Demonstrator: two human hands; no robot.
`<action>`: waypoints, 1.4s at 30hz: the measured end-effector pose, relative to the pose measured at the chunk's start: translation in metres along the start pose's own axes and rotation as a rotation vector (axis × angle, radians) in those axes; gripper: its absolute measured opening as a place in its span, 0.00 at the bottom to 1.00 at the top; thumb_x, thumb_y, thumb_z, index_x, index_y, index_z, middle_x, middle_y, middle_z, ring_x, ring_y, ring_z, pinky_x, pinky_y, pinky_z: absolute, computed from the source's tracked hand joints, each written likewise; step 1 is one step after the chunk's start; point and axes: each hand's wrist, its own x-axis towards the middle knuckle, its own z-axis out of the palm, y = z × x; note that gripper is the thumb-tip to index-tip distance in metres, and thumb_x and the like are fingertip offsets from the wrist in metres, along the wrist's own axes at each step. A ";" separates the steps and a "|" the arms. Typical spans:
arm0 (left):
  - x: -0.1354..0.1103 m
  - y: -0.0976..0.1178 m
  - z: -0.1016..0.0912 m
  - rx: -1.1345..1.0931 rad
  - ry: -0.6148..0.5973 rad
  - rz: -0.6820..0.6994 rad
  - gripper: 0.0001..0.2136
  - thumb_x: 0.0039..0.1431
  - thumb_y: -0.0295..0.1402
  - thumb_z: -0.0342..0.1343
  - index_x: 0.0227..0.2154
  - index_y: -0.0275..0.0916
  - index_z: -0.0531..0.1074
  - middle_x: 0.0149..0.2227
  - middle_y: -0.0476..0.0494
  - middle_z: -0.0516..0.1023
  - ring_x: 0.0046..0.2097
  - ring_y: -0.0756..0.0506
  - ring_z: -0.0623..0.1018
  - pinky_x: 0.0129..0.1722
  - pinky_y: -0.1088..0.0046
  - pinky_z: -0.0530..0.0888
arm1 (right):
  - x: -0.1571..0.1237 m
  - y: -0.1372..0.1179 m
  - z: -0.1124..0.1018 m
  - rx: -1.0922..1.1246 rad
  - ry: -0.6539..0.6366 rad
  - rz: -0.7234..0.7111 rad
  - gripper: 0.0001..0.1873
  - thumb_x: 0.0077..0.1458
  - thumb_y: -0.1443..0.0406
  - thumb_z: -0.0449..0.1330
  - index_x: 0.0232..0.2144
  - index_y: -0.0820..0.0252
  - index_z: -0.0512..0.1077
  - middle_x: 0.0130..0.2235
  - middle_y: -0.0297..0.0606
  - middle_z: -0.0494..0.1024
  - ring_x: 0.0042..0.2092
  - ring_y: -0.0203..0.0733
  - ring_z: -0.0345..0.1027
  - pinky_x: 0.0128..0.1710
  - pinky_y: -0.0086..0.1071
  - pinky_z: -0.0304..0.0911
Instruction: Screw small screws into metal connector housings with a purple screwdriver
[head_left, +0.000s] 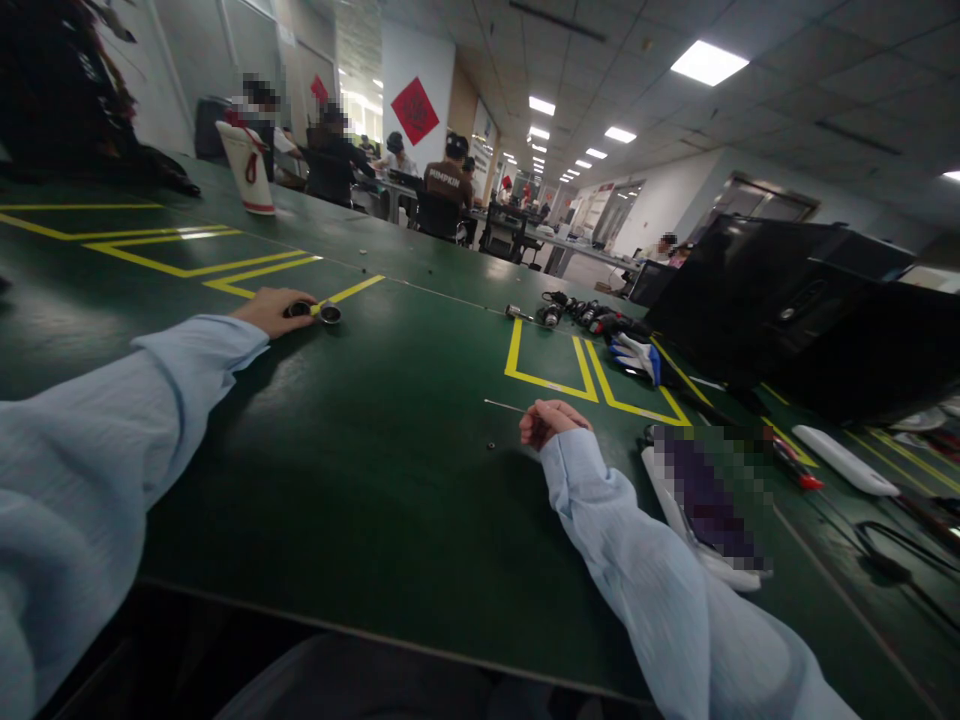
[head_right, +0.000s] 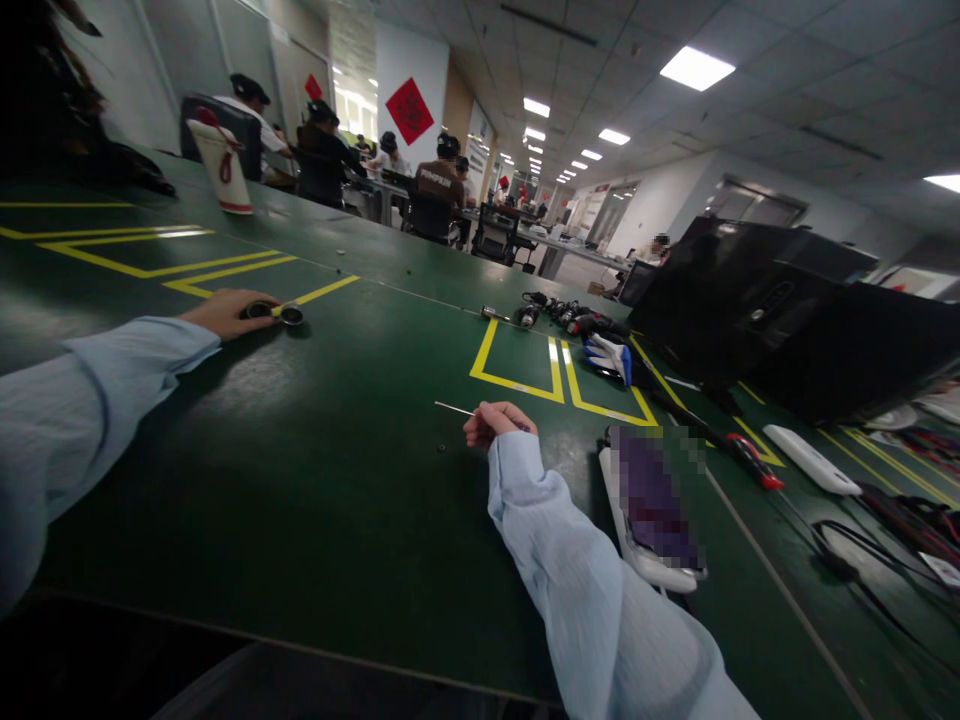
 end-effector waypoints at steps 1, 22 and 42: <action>0.000 0.000 0.000 -0.003 -0.002 0.000 0.28 0.37 0.54 0.55 0.33 0.33 0.70 0.29 0.47 0.74 0.36 0.45 0.68 0.46 0.62 0.64 | 0.000 0.000 -0.001 0.000 -0.001 0.000 0.08 0.36 0.63 0.65 0.18 0.62 0.71 0.17 0.33 0.75 0.18 0.32 0.67 0.18 0.24 0.65; 0.004 0.168 0.046 -0.337 0.178 0.442 0.16 0.42 0.33 0.62 0.37 0.36 0.74 0.40 0.40 0.72 0.44 0.44 0.70 0.45 0.65 0.68 | 0.013 0.019 -0.003 -0.167 0.382 -0.237 0.09 0.38 0.64 0.65 0.25 0.61 0.71 0.23 0.32 0.75 0.24 0.32 0.67 0.19 0.24 0.65; -0.023 0.265 0.124 -0.403 -0.064 0.573 0.27 0.49 0.32 0.56 0.53 0.30 0.59 0.55 0.29 0.60 0.57 0.38 0.61 0.55 0.58 0.59 | 0.030 0.012 -0.030 -0.268 0.327 -0.230 0.07 0.40 0.64 0.63 0.24 0.61 0.70 0.22 0.32 0.77 0.23 0.34 0.70 0.21 0.25 0.63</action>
